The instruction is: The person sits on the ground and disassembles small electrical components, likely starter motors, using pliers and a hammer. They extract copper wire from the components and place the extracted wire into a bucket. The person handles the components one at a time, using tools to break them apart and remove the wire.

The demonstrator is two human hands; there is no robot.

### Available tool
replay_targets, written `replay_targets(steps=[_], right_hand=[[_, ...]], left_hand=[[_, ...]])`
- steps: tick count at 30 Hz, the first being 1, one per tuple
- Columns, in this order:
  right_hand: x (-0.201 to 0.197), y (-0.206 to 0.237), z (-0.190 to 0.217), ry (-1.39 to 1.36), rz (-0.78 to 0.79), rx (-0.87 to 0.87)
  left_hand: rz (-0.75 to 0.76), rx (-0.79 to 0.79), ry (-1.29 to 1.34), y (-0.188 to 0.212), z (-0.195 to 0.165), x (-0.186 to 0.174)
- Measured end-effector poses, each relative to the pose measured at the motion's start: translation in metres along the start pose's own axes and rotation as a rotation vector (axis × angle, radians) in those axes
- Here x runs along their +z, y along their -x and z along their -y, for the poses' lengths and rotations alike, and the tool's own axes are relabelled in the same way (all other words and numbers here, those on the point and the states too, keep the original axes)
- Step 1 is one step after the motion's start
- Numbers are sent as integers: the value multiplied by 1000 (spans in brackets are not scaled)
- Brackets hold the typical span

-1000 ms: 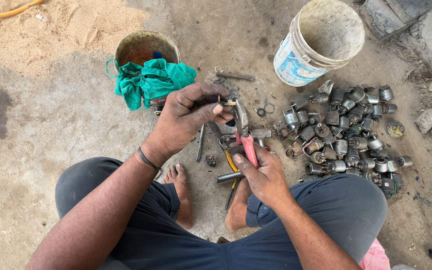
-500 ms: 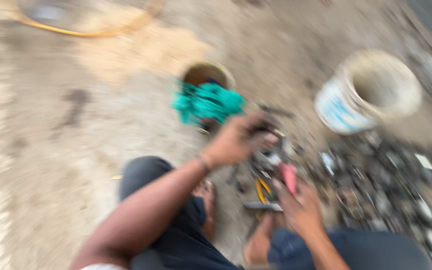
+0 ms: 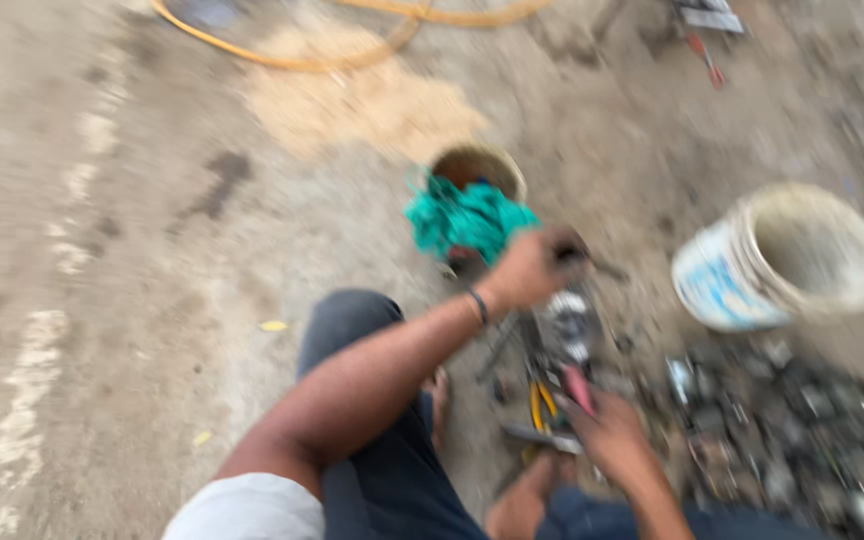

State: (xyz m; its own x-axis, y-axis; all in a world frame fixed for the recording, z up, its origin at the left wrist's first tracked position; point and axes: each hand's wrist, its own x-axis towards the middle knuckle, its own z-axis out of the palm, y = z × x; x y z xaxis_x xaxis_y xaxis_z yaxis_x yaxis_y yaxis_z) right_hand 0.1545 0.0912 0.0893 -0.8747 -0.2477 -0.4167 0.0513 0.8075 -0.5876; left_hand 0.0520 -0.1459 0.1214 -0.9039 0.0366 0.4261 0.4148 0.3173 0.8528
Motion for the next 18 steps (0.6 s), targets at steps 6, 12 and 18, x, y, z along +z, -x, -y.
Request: replay_targets(steps=[6, 12, 18], right_hand=[[59, -14, -40, 568, 491, -50], [90, -14, -55, 537, 502, -113], [70, -13, -44, 489, 440, 58]], left_hand=[[40, 9, -81, 10, 28, 24], [68, 128, -196, 18, 25, 25], [30, 174, -244, 24, 21, 22]])
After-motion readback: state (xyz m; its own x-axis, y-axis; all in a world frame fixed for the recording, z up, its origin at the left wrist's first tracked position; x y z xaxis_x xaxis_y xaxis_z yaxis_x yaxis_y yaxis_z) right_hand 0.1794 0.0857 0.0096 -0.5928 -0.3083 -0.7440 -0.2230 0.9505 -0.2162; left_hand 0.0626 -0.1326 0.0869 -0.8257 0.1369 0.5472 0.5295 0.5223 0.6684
